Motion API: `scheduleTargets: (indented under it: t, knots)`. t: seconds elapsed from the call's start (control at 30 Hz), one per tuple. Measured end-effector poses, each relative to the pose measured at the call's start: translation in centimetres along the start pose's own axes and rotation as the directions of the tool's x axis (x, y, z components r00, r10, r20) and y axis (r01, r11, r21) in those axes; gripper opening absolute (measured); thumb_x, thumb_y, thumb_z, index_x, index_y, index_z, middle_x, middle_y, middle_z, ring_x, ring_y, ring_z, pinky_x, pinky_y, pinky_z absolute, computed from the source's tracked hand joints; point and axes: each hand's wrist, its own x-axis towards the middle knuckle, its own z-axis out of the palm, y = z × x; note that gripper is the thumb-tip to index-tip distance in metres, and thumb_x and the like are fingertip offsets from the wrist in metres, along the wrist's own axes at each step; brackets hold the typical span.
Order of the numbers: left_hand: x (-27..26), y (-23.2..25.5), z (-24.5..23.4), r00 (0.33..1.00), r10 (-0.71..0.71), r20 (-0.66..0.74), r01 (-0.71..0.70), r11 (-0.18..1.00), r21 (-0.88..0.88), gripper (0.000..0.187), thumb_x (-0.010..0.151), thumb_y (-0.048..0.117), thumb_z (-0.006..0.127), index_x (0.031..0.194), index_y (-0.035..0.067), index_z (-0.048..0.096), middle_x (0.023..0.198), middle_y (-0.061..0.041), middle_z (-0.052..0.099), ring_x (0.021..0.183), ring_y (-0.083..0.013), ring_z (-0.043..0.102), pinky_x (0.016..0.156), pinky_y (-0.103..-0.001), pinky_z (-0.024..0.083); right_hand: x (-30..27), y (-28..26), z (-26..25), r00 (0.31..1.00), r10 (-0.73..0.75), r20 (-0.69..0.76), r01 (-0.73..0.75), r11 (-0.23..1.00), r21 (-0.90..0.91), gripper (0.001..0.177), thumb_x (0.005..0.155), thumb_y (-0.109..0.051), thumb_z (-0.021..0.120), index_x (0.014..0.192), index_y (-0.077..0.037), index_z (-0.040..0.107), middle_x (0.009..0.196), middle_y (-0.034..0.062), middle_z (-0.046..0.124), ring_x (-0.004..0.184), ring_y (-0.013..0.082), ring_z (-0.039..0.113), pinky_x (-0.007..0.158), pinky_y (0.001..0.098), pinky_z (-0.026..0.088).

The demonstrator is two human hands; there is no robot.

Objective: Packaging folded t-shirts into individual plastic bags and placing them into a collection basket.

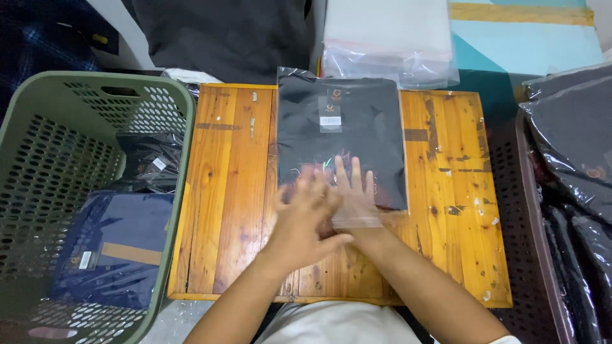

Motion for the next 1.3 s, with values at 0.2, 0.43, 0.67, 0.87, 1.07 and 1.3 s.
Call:
scheduleTargets:
  t: [0.2, 0.43, 0.67, 0.87, 1.07, 1.3]
  knots:
    - [-2.9, -4.2, -0.7, 0.591, -0.807, -0.014, 0.676, 0.505, -0.537, 0.068, 0.090, 0.039, 0.070, 0.148, 0.008, 0.052, 0.126, -0.025, 0.068, 0.115, -0.0398, 0.068, 0.096, -0.051, 0.056, -1.2, -0.1, -3.3, 0.997, 0.010, 0.074, -0.024, 0.982, 0.186, 0.059, 0.104, -0.056, 0.032, 0.161, -0.044, 0.023, 0.172, 0.0097, 0.011, 0.157, 0.0432, 0.002, 0.118, 0.0704, 0.009]
    - [-3.6, -4.3, 1.2, 0.553, -0.827, 0.104, 0.446, 0.188, -0.875, 0.054, 0.090, -0.006, 0.060, 0.141, -0.013, 0.047, 0.102, -0.031, 0.074, 0.085, -0.0302, 0.077, 0.074, -0.038, 0.066, -1.4, -0.6, -4.5, 0.960, -0.277, -0.023, 0.277, 0.943, 0.186, 0.064, 0.103, -0.061, 0.033, 0.162, -0.038, 0.022, 0.169, 0.0166, 0.016, 0.156, 0.0454, 0.007, 0.120, 0.0671, 0.015]
    - [-4.1, -5.3, 1.6, 0.518, -0.843, 0.142, 0.445, 0.124, -0.887, 0.041, 0.093, -0.006, 0.058, 0.133, -0.012, 0.057, 0.096, -0.029, 0.075, 0.079, -0.0274, 0.077, 0.072, -0.037, 0.066, 0.2, -1.5, -3.5, 0.986, -0.167, 0.011, 0.164, 0.980, 0.115, 0.061, 0.105, -0.060, 0.020, 0.163, -0.044, 0.013, 0.171, 0.0140, 0.008, 0.154, 0.0498, -0.002, 0.115, 0.0755, 0.008]
    - [-4.1, -5.6, 1.7, 0.531, -0.833, 0.154, 0.462, 0.132, -0.877, 0.032, 0.093, -0.006, 0.058, 0.123, -0.011, 0.065, 0.090, -0.024, 0.075, 0.075, -0.0267, 0.077, 0.069, -0.035, 0.067, 2.1, -1.5, -0.1, 0.979, -0.111, -0.173, 0.121, 0.992, 0.044, 0.059, 0.106, -0.061, 0.021, 0.163, -0.047, 0.014, 0.174, 0.0098, 0.005, 0.156, 0.0451, -0.001, 0.114, 0.0732, 0.002]
    - [-5.1, -7.2, 2.8, 0.602, -0.789, 0.122, 0.361, 0.132, -0.923, 0.045, 0.085, 0.000, 0.060, 0.129, -0.008, 0.061, 0.096, -0.022, 0.069, 0.081, -0.0262, 0.071, 0.067, -0.036, 0.066, -0.1, -0.3, -5.5, 0.973, -0.207, -0.100, 0.226, 0.941, 0.251, 0.084, 0.091, -0.081, 0.039, 0.161, -0.036, 0.029, 0.169, 0.0195, 0.015, 0.153, 0.0501, 0.010, 0.113, 0.0765, 0.015]
    - [-3.4, -3.8, 1.9, 0.569, -0.820, 0.066, 0.476, 0.263, -0.839, 0.063, 0.085, -0.002, 0.071, 0.141, 0.001, 0.042, 0.097, -0.019, 0.071, 0.063, -0.0190, 0.067, 0.045, -0.026, 0.062, -0.7, 1.6, -3.5, 0.944, -0.323, -0.059, 0.328, 0.935, 0.137, 0.104, 0.074, -0.078, 0.069, 0.158, -0.025, 0.038, 0.170, 0.0159, 0.018, 0.156, 0.0457, 0.011, 0.121, 0.0647, 0.018]
